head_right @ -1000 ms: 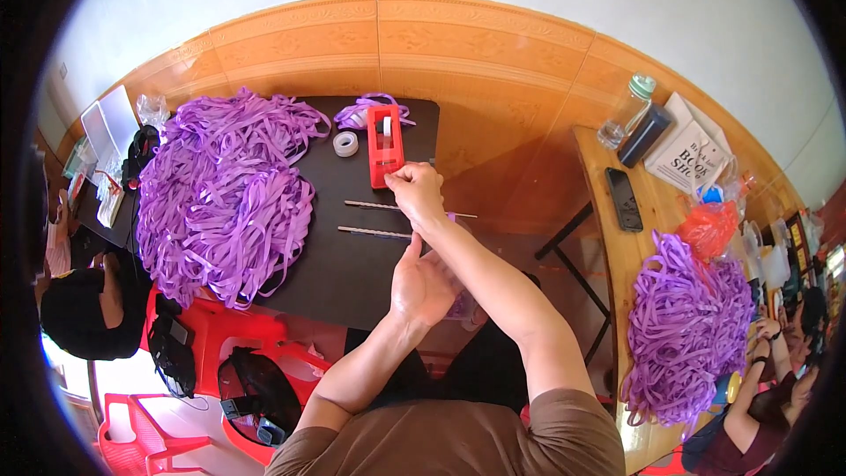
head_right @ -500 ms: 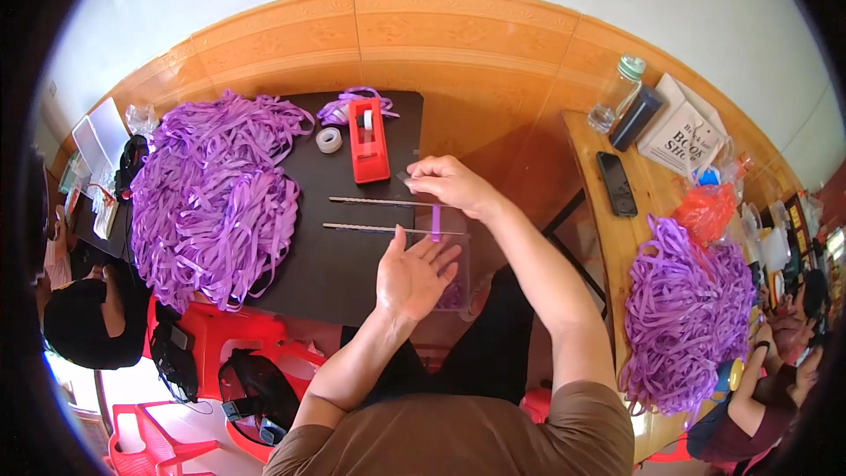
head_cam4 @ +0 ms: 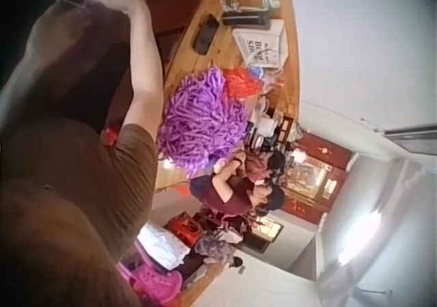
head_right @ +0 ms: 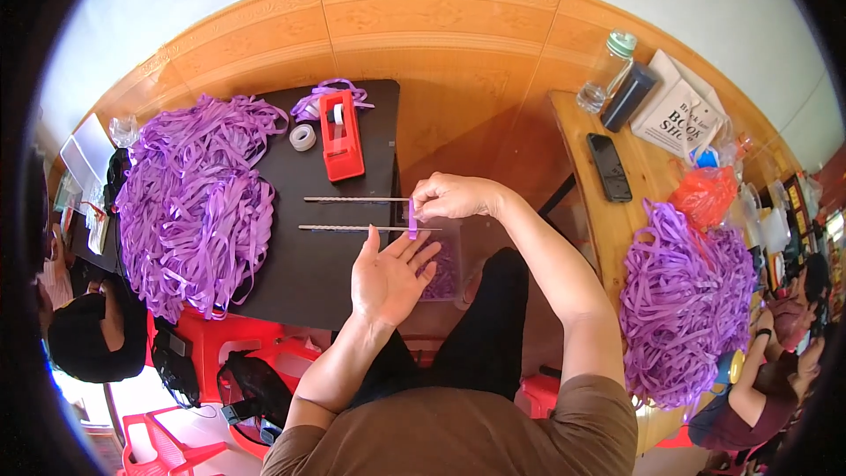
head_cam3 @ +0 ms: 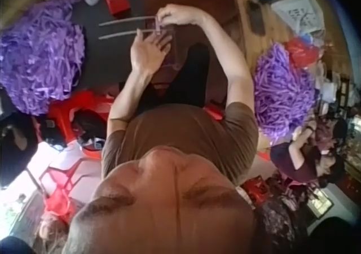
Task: Wrapping purple ribbon pieces around metal rods and securing them with tape to assemble craft components.
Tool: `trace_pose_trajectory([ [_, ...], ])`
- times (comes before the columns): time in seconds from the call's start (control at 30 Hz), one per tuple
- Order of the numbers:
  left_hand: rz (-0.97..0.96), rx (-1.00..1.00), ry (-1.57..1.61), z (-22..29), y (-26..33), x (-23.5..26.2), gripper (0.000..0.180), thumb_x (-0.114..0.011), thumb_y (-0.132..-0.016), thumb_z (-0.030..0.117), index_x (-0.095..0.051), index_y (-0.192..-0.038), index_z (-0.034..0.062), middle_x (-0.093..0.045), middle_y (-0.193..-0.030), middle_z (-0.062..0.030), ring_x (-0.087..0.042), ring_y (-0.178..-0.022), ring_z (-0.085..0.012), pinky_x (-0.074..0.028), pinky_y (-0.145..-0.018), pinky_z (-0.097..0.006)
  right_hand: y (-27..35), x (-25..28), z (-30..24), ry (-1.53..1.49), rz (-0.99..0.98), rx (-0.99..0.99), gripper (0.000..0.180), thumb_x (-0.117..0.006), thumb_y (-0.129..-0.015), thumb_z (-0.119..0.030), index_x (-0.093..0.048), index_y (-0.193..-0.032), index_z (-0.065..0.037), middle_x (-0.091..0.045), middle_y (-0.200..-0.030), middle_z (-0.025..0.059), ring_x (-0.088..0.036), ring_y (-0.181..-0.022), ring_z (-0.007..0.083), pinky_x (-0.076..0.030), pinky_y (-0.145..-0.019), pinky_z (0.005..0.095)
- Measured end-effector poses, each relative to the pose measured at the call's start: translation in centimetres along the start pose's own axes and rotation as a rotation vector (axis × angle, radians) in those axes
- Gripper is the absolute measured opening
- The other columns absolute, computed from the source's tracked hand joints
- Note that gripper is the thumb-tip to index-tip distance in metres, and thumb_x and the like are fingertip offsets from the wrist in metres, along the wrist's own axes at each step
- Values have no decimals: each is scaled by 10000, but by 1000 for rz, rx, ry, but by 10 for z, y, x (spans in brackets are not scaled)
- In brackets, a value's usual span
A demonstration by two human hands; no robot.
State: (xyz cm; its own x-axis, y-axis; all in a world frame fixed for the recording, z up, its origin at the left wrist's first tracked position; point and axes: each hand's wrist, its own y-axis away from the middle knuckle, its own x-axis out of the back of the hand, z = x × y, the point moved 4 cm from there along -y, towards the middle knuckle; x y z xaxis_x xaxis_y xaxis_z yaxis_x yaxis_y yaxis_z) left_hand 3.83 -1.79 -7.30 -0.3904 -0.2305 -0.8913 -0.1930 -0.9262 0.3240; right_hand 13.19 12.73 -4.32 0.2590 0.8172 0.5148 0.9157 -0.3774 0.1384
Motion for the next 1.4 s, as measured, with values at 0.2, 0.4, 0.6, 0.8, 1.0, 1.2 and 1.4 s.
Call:
trace_pose_trajectory([
  [0.2,8,0,-8,0,0,0,744,-360,-945,555,-337,-1372,-55,-374,-1393,-144,-354,-1265,-291,-296,-998,-383,-3,2,5,13,17,-23,247,-625,-839,-192,-603,-739,33,-585,-762,107,-530,-715,181,-429,-702,340],
  [0.4,8,5,-6,0,0,1,743,-366,-942,554,-325,-1385,-41,-375,-1400,-129,-351,-1272,-285,-281,-1007,-382,-8,-3,15,130,108,-131,358,-647,-843,-234,-549,-602,13,-545,-659,91,-495,-635,179,-401,-624,356],
  [0.6,7,11,0,0,-3,2,732,-374,-943,545,-319,-1386,-35,-373,-1404,-126,-353,-1273,-282,-272,-1014,-383,-11,-6,-15,337,238,-437,330,-697,-706,-266,-546,-544,-22,-559,-592,96,-531,-641,218,-376,-598,373],
  [0.8,8,15,24,0,-1,0,712,-389,-941,534,-331,-1371,-30,-388,-1371,-127,-357,-1269,-281,-267,-1017,-383,-12,-13,-38,715,353,-473,233,-653,-645,-278,-606,-537,-77,-586,-559,92,-554,-740,288,-346,-671,442],
  [1.0,6,23,47,-1,-3,2,695,-405,-940,507,-317,-1375,-27,-383,-1371,-132,-361,-1268,-277,-261,-1024,-383,-4,-26,-43,829,430,-479,298,-636,-710,-320,-631,-554,-66,-587,-561,99,-560,-759,292,-348,-685,450],
  [1.2,15,15,35,0,1,1,672,-404,-941,502,-349,-1359,-21,-399,-1363,-124,-362,-1269,-276,-263,-1024,-381,19,-24,-13,355,461,-431,406,-659,-820,-426,-693,-708,-37,-653,-677,108,-599,-696,223,-390,-686,427],
  [1.4,2,20,45,0,-2,2,656,-398,-947,495,-382,-1343,-28,-413,-1353,-118,-376,-1253,-281,-291,-1002,-376,35,-42,37,-781,619,-119,85,-644,-861,-87,-681,-839,-14,-673,-973,67,-578,-906,109,-434,-841,269],
])
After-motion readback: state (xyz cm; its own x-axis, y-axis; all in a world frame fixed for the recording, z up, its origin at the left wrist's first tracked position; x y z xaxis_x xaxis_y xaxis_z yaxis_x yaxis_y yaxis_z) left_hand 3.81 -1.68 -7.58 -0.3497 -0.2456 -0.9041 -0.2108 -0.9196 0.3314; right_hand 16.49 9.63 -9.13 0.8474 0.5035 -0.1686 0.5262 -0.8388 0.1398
